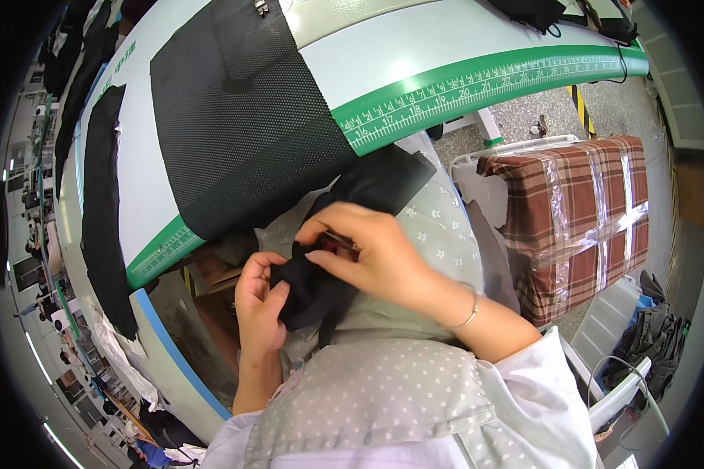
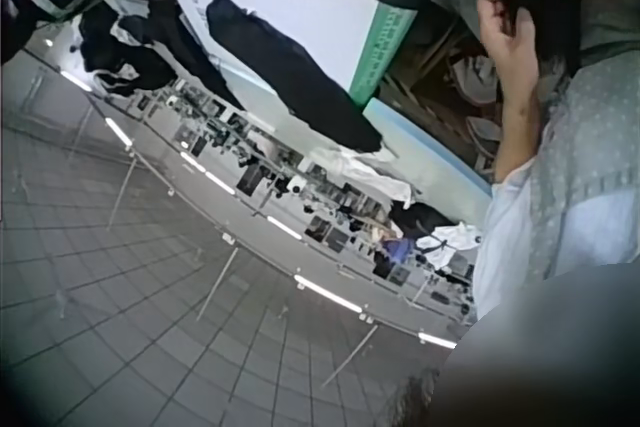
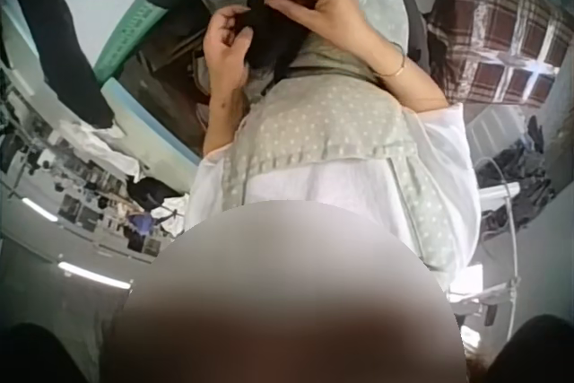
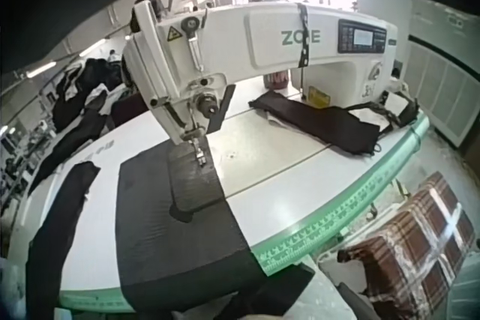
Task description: Trim excess fabric and threads from black textile components using hand snips.
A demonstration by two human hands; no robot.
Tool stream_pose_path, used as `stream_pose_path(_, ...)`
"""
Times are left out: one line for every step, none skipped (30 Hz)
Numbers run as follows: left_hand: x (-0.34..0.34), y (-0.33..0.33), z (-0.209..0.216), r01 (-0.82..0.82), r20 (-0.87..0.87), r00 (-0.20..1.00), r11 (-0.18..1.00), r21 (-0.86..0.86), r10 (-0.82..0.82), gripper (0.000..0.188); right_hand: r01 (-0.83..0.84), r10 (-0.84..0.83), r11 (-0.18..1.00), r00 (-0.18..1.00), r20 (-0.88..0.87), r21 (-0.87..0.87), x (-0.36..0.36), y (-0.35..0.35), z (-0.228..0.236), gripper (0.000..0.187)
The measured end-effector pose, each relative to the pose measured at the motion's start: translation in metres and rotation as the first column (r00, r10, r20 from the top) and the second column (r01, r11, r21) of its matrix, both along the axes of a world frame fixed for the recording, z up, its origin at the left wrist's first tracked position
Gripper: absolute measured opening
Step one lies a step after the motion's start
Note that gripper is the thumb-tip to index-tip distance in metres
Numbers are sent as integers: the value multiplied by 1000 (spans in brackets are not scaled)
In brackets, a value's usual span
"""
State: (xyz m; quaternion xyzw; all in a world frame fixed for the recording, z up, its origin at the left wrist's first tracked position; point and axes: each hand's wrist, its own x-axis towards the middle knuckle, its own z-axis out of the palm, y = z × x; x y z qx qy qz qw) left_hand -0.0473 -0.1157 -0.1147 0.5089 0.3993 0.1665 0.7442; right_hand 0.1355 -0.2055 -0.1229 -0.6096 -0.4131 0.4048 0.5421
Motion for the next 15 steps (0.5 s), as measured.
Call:
stream_pose_path(2,2,3,22,-13,1000,1000,13,-22,36,2,-2,1000,1000,0,-1,6,3,-2,24)
stream_pose_path(3,4,7,44,-26,999,999,27,-43,36,-48,39,993,995,89,111,11,6,-4,26)
stream_pose_path(2,5,10,44,-27,999,999,27,-44,36,-108,68,970,981,182,217,13,7,-6,29)
stream_pose_path(2,6,14,136,-35,991,975,177,-132,37,-164,137,968,979,151,190,14,8,-7,31)
stream_pose_path(1,7,18,224,-57,975,920,321,-217,37,-165,137,968,979,150,191,15,8,-5,31)
stream_pose_path(3,6,22,203,-79,979,876,437,-188,38,-244,217,961,958,189,132,18,7,-2,28)
stream_pose_path(4,6,24,204,-78,979,876,438,-188,38,-317,295,946,929,225,70,19,7,-1,25)
stream_pose_path(5,6,26,210,-138,978,751,626,-158,38,-242,172,960,905,389,140,17,6,-1,20)
stream_pose_path(7,7,28,220,-188,975,586,780,-115,38,-241,170,960,905,390,140,14,4,-2,20)
stream_pose_path(12,8,32,201,-176,979,570,796,-99,41,-129,-12,949,896,443,286,10,4,-4,19)
stream_pose_path(11,10,30,201,-177,979,567,799,-98,41,-26,-198,902,863,465,431,7,3,-5,18)
stream_pose_path(9,13,27,211,-168,977,519,828,-129,36,-14,-271,857,838,473,515,5,4,-5,19)
stream_pose_path(8,15,25,219,-160,974,470,855,-163,32,-18,-303,835,819,488,549,2,2,-3,19)
stream_pose_path(8,17,25,184,-136,979,366,912,-153,28,-22,-336,813,798,500,582,-1,-1,-2,20)
stream_pose_path(9,18,24,145,-110,983,256,956,-147,24,-61,-339,798,778,530,599,-2,-5,-5,20)
